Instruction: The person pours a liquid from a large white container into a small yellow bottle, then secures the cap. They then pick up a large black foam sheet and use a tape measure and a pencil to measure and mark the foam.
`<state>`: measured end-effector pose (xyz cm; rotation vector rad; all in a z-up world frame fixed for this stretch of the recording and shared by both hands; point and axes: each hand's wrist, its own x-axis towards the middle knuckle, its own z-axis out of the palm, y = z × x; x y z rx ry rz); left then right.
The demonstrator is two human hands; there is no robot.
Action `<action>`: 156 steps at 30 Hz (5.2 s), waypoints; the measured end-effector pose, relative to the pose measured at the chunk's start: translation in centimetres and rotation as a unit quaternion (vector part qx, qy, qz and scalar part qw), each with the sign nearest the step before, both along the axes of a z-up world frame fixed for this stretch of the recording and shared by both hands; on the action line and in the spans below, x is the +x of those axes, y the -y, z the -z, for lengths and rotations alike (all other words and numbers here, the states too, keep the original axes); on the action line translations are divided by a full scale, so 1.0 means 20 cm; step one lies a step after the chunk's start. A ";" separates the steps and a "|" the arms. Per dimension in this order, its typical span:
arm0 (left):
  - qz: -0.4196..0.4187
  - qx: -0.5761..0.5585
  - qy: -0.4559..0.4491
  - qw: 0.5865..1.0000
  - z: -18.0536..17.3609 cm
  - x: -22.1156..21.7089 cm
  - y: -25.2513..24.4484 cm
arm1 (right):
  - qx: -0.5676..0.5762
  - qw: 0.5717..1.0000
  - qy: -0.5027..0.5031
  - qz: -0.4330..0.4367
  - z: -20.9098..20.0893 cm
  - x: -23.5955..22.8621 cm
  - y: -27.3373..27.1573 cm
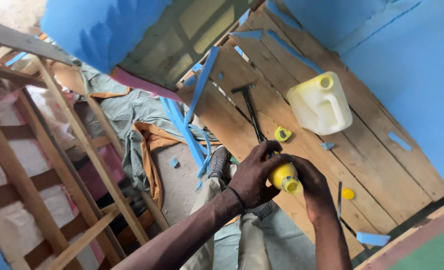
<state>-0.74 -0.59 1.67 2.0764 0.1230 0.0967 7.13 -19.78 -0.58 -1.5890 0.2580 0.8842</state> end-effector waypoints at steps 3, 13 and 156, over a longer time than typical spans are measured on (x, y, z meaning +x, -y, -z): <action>0.034 0.009 0.023 0.999 -0.08 -0.03 0.00 | 0.015 0.999 -0.034 -0.027 -0.20 0.11 -0.05; 0.061 0.077 0.047 0.994 -0.09 -0.23 0.25 | -0.032 0.969 -0.189 -0.154 -0.54 0.25 -0.07; 0.350 0.013 -0.351 0.868 0.06 0.29 -0.27 | -0.164 0.672 0.635 -0.344 -0.55 0.11 -0.24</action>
